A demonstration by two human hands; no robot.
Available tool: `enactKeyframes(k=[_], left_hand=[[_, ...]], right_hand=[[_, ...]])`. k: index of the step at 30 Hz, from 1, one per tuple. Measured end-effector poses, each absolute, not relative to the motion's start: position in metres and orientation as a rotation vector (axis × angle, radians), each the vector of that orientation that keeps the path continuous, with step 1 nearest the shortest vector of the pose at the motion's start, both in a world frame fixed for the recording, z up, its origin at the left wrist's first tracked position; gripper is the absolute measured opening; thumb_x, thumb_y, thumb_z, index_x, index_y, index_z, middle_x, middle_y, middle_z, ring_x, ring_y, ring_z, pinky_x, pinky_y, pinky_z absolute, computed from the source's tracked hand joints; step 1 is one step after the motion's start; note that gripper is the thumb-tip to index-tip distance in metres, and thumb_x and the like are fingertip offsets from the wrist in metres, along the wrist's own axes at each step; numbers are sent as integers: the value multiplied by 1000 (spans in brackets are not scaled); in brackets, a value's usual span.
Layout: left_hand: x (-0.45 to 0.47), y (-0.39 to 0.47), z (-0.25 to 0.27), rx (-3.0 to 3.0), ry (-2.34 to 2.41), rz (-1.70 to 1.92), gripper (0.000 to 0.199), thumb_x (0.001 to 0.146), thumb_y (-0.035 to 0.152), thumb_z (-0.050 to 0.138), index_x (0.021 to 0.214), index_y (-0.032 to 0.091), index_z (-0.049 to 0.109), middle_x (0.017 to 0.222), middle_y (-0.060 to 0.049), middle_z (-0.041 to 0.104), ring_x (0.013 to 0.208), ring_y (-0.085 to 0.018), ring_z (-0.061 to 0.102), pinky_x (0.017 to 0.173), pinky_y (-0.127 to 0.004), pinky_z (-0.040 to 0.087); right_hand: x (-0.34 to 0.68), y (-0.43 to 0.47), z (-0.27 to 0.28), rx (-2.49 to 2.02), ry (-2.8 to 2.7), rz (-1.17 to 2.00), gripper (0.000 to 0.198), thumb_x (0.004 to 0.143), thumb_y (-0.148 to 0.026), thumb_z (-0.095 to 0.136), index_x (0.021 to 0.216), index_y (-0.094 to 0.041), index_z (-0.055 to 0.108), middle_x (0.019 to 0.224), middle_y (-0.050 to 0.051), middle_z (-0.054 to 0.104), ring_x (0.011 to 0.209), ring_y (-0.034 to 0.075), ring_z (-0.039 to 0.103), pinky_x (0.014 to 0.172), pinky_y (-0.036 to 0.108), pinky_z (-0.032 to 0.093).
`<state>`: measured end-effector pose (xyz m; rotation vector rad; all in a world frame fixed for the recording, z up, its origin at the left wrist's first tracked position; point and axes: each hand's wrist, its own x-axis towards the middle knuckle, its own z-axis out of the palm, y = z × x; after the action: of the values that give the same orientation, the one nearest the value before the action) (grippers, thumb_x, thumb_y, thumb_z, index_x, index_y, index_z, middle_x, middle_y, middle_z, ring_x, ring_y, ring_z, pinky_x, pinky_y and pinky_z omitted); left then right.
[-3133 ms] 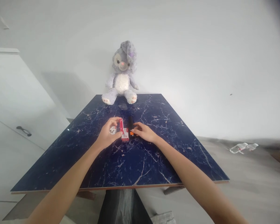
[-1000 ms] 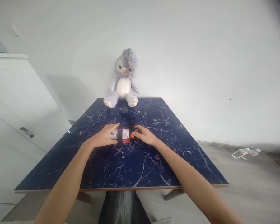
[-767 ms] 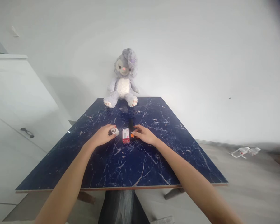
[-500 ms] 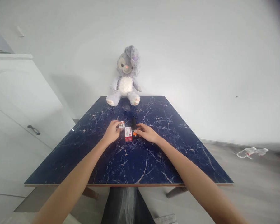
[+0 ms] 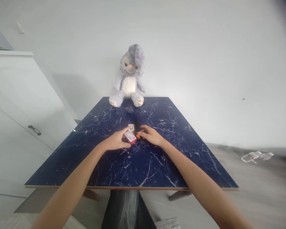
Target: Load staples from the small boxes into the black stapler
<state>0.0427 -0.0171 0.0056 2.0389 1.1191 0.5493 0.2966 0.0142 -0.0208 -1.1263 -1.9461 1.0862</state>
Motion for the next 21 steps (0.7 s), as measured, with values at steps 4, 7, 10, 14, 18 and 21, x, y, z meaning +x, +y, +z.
enactKeyframes(k=[4,7,10,14,18,21], left_hand=[[45,-20,7,2119,1255,543,104,74,43,77,159,30,17,138,-11,60,117,-32,62,92,-41,51],[46,-19,7,2133,1243,560,103,73,46,78,158,32,21,144,-12,52,118,-32,60,93,-42,50],[45,-20,7,2135,1264,619,113,67,52,82,158,33,18,155,-15,34,121,-33,55,95,-44,49],[45,-21,7,2112,1340,646,115,65,56,82,157,33,17,145,-15,39,115,-31,56,93,-45,50],[47,-23,10,2122,1355,658,105,66,55,82,153,31,27,135,-12,49,108,-29,59,89,-41,50],[47,-25,15,2163,1319,648,102,71,53,79,155,33,24,133,-10,56,109,-28,59,92,-41,48]], right_hand=[[297,14,-20,-1127,-1955,1083,41,91,-42,62,125,-20,55,97,3,72,76,16,67,76,31,51],[297,16,-23,-1127,-1955,1086,42,91,-43,61,126,-20,54,99,4,72,77,16,67,76,31,51],[297,18,-29,-1109,-1948,1086,43,91,-43,62,126,-20,54,100,4,72,77,15,67,77,31,51],[298,21,-34,-1103,-1940,1097,43,90,-45,62,126,-21,54,98,3,72,76,16,67,78,32,52],[298,21,-34,-1114,-1933,1104,44,90,-45,62,126,-21,54,98,4,72,75,16,67,76,32,53],[298,21,-33,-1105,-1932,1118,44,90,-45,62,126,-21,54,99,4,72,75,16,67,75,32,53]])
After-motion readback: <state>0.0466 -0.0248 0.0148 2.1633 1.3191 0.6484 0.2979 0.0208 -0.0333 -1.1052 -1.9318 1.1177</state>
